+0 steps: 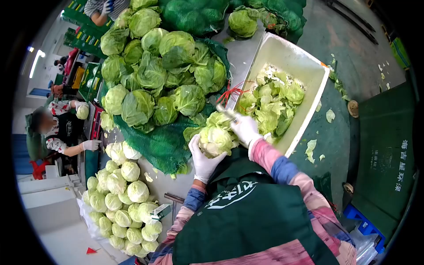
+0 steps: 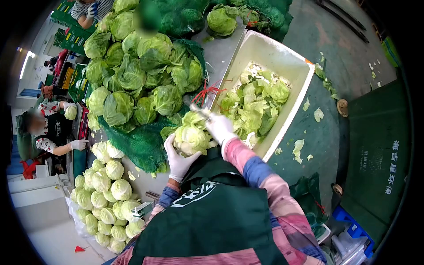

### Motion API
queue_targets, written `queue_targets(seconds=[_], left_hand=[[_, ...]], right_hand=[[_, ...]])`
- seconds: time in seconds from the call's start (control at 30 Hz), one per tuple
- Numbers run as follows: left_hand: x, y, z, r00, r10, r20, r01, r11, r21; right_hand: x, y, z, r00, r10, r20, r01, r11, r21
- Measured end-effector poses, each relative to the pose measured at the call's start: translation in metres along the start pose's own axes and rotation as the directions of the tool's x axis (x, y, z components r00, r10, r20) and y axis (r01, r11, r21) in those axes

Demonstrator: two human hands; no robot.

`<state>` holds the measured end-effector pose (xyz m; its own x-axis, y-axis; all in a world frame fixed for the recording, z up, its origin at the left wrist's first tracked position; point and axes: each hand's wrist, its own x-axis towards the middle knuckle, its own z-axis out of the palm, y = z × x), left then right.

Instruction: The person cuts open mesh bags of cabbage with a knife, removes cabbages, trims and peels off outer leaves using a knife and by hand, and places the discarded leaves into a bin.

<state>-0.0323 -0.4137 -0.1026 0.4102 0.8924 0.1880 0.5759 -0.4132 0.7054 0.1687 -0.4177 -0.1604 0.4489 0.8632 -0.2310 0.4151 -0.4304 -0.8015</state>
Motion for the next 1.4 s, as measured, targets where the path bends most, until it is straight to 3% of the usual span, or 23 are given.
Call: queue_targets(seconds=[0.03,0.1,0.17,0.2,0.23,0.33,0.4,0.53,0.6,0.67,0.7,0.77,0.8,0.83,0.87,0.9,0.97,1.13,1.17,1.27,1.33,1.37,1.4], left_hand=[[-0.002,-0.004,-0.003,0.999,-0.033,-0.004,0.033,0.999,-0.014],[0.002,-0.016,-0.002,0.998,-0.06,-0.011,0.058,0.994,-0.097],[0.001,-0.009,-0.006,0.993,-0.116,0.002,0.116,0.989,-0.095],[0.002,-0.014,-0.003,0.994,-0.109,-0.002,0.109,0.992,-0.064],[0.003,-0.015,-0.003,0.994,-0.109,-0.004,0.109,0.992,-0.069],[0.005,-0.014,-0.007,0.992,-0.127,0.025,0.128,0.991,-0.039],[0.005,-0.013,-0.008,0.997,-0.062,0.047,0.065,0.995,-0.073],[0.005,-0.014,-0.009,0.998,-0.06,0.028,0.063,0.994,-0.09],[0.006,-0.006,-0.018,0.918,-0.376,0.129,0.385,0.758,-0.527],[0.004,-0.022,-0.019,0.916,-0.389,0.104,0.387,0.78,-0.493],[0.003,-0.031,-0.017,0.913,-0.399,0.086,0.391,0.797,-0.46],[0.004,-0.033,-0.012,0.923,-0.377,0.079,0.379,0.855,-0.354],[0.008,-0.026,-0.009,0.933,-0.357,0.033,0.354,0.902,-0.246],[0.012,-0.021,-0.005,0.944,-0.33,-0.012,0.326,0.936,-0.135],[0.013,-0.025,0.001,0.966,-0.243,-0.083,0.237,0.969,-0.077],[0.017,-0.02,0.0,0.967,-0.242,-0.081,0.236,0.968,-0.081],[0.023,-0.009,-0.008,0.979,-0.2,0.042,0.201,0.98,-0.006],[0.023,-0.028,-0.02,0.976,-0.178,0.125,0.192,0.976,-0.104],[0.023,-0.032,-0.02,0.976,-0.181,0.118,0.194,0.975,-0.107],[0.023,-0.043,-0.023,0.978,-0.168,0.123,0.184,0.974,-0.136],[0.025,-0.047,-0.026,0.977,-0.169,0.134,0.189,0.97,-0.153],[0.023,-0.047,-0.026,0.976,-0.169,0.134,0.189,0.97,-0.152],[0.024,-0.047,-0.026,0.95,-0.265,0.164,0.307,0.884,-0.352]], right_hand=[[0.008,0.012,-0.005,0.996,0.094,0.012,-0.093,0.992,-0.085],[0.014,0.018,-0.018,0.995,0.037,0.098,-0.016,0.978,-0.21],[-0.012,-0.032,-0.035,0.955,0.033,0.293,-0.106,0.965,0.238],[-0.012,-0.028,-0.014,0.948,0.007,0.318,-0.079,0.974,0.212],[-0.017,-0.037,-0.014,0.967,-0.107,0.231,0.12,0.992,-0.043],[-0.004,-0.038,-0.015,0.935,-0.053,0.351,0.071,0.997,-0.038],[-0.003,-0.04,-0.017,0.918,-0.167,0.36,0.199,0.978,-0.056],[-0.001,-0.027,-0.011,0.982,-0.069,0.174,0.113,0.959,-0.258],[0.013,0.037,-0.006,1.0,0.01,0.012,-0.009,0.997,-0.081],[0.018,0.061,-0.033,0.958,0.287,-0.013,-0.288,0.956,-0.062],[0.011,0.069,-0.039,0.98,0.146,-0.136,-0.173,0.961,-0.215],[-0.014,0.01,-0.061,0.998,0.03,-0.062,-0.04,0.986,-0.161],[-0.023,0.0,-0.046,0.999,0.003,0.041,-0.005,0.999,0.041],[-0.028,-0.02,-0.039,0.986,0.027,0.163,-0.041,0.996,0.078],[-0.033,-0.04,-0.033,0.958,0.051,0.283,-0.084,0.991,0.105],[-0.038,-0.066,-0.036,0.897,0.165,0.411,-0.161,0.986,-0.045],[-0.037,-0.049,0.005,0.968,0.021,0.249,-0.007,0.998,-0.058],[-0.027,-0.027,0.007,0.965,-0.058,0.255,-0.021,0.956,0.294],[-0.022,-0.012,0.014,0.975,-0.063,0.214,-0.002,0.956,0.294],[-0.006,0.019,0.018,0.928,0.126,0.35,-0.228,0.936,0.27],[-0.004,0.028,0.021,0.96,0.12,0.252,-0.136,0.99,0.047],[-0.005,0.031,0.025,0.96,0.121,0.251,-0.137,0.989,0.047],[-0.006,0.023,0.025,0.977,0.061,0.206,-0.099,0.978,0.182]])
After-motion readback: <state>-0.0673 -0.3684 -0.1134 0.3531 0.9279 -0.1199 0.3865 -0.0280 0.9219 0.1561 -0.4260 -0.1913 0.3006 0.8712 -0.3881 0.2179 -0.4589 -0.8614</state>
